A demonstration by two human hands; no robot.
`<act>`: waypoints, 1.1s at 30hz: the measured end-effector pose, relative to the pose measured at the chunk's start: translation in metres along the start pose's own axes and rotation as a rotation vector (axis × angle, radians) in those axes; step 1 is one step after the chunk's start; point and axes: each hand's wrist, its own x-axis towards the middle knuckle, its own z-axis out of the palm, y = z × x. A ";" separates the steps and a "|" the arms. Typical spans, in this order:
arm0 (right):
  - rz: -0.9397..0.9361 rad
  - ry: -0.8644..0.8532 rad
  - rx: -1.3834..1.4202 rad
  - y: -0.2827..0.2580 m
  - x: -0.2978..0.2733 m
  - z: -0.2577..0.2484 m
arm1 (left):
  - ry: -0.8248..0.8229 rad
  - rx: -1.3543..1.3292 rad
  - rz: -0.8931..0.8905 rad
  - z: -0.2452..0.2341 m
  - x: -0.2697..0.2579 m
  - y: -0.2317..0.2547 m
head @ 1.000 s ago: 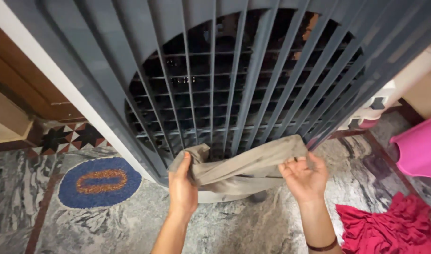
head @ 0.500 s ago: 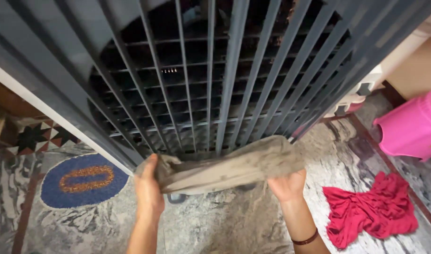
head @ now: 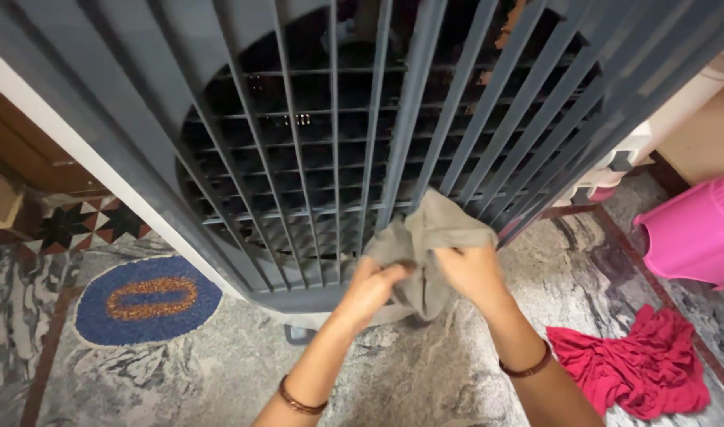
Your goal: Cleaning the slats and outer body of a portable air cooler with a damp cloth.
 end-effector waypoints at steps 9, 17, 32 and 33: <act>-0.476 -0.168 -0.665 -0.047 0.043 0.023 | -0.064 -0.188 -0.031 0.013 0.026 -0.046; 0.623 -0.249 0.292 -0.046 0.051 0.022 | -0.131 -0.431 -0.029 0.009 0.023 -0.011; -0.027 -0.091 -0.107 -0.032 0.037 0.026 | -0.119 -0.863 -0.123 0.019 0.032 -0.024; -0.028 -0.090 -0.106 -0.034 0.033 0.025 | -0.120 -0.861 -0.123 0.019 0.030 -0.021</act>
